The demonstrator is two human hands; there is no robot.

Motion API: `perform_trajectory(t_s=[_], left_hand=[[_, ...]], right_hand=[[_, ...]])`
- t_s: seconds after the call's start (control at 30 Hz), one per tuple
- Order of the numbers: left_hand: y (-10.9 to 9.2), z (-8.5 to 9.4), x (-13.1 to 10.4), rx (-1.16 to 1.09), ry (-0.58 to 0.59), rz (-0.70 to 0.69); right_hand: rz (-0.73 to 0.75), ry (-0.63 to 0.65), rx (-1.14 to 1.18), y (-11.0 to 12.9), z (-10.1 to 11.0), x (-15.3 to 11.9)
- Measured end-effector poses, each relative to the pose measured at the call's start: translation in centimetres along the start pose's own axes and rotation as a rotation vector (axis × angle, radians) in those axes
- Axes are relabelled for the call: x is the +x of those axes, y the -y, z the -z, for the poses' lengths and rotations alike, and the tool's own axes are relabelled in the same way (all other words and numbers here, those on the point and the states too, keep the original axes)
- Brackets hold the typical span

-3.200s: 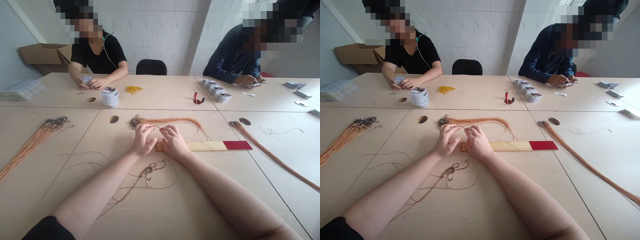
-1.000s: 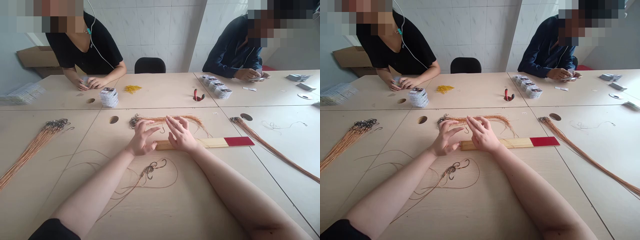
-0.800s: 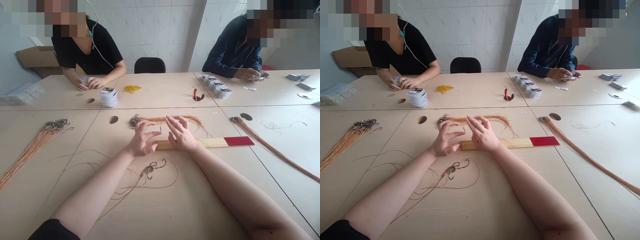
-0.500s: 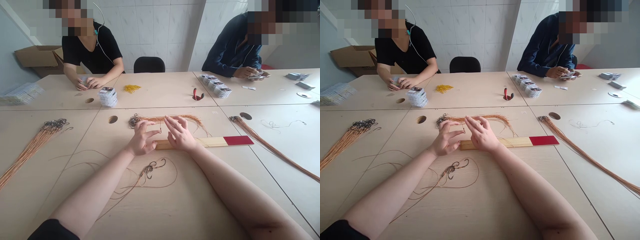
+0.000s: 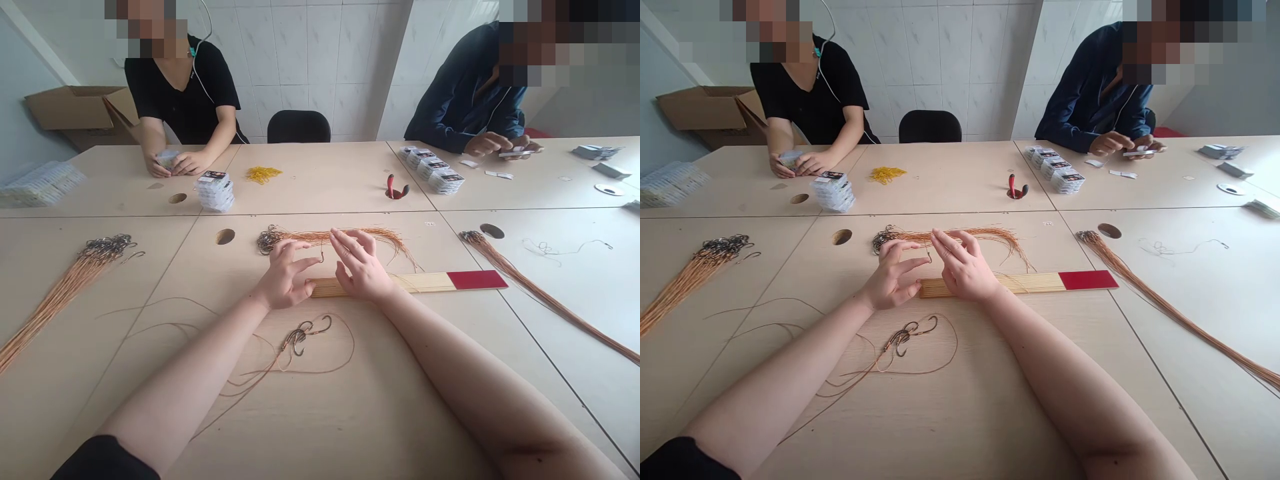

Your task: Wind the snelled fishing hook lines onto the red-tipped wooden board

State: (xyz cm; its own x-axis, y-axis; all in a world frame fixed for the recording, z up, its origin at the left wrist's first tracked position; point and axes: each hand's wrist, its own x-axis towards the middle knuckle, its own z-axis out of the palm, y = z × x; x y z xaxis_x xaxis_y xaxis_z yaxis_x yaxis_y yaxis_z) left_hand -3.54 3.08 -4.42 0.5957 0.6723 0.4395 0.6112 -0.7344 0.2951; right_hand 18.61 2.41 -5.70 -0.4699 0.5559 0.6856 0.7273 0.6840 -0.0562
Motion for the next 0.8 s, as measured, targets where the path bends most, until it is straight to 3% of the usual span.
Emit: perform_trajectory(t_s=[0.8], left_hand=[[-0.35,0.31,0.12,0.003,0.084,-0.038]], right_hand=[[-0.006,-0.008,-0.013,-0.04,0.05,0.0]])
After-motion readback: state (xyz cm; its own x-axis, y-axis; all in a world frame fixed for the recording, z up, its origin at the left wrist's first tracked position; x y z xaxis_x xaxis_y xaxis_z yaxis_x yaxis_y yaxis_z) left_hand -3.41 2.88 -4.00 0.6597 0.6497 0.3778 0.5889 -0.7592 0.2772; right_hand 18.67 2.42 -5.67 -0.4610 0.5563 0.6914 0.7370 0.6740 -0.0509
